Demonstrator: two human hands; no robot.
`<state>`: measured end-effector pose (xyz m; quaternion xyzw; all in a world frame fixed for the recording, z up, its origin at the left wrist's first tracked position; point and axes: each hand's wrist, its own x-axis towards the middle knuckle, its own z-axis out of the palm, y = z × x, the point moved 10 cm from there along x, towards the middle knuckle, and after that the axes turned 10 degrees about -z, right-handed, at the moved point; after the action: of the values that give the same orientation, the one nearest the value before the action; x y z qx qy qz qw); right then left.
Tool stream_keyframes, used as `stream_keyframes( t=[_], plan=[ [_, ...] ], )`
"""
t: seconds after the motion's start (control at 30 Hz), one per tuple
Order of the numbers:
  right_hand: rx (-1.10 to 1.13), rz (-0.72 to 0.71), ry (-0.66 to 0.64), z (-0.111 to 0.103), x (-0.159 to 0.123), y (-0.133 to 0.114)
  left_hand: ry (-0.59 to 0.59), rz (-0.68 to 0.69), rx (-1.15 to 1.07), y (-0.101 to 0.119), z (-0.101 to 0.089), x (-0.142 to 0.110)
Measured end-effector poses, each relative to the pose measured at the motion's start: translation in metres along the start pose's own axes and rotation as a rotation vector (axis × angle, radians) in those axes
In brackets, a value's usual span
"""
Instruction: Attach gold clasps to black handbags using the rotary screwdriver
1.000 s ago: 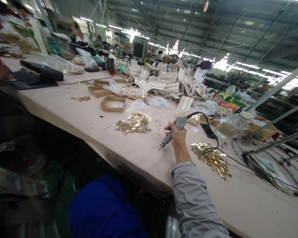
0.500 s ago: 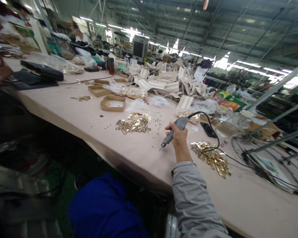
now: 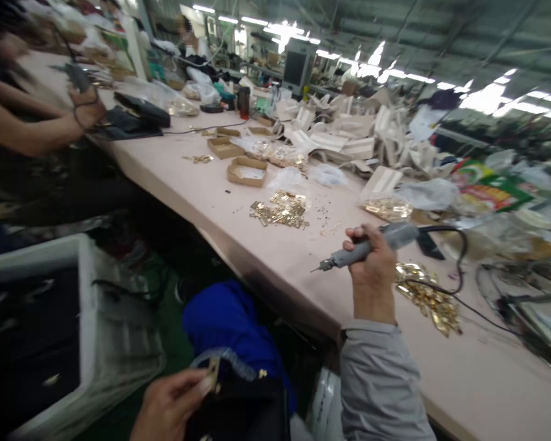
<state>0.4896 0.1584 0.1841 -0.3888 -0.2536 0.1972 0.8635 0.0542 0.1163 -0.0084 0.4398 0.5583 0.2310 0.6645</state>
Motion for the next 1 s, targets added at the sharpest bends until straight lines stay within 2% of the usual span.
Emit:
stream_keyframes(
  t=[0.1,0.17,0.27,0.37,0.57,1.0],
  plan=[
    [0.034,-0.017,-0.018,0.019,-0.056,-0.015,0.072,0.049,-0.077,0.010,0.009,0.001],
    [0.019,0.000,-0.019,0.029,-0.095,-0.016,0.112,0.018,-0.107,0.011,0.015,0.002],
    [0.000,0.056,-0.024,0.038,-0.146,-0.005,0.160,-0.047,-0.136,0.010,0.020,-0.001],
    [0.017,0.099,-0.063,0.043,-0.177,0.012,0.169,-0.068,-0.163,0.013,0.023,-0.006],
    [0.017,0.190,-0.104,0.042,-0.196,0.038,0.163,-0.064,-0.137,0.017,0.023,-0.008],
    [0.058,0.183,-0.208,0.050,-0.202,0.049,0.138,-0.057,-0.103,0.007,0.025,-0.003]
  ],
)
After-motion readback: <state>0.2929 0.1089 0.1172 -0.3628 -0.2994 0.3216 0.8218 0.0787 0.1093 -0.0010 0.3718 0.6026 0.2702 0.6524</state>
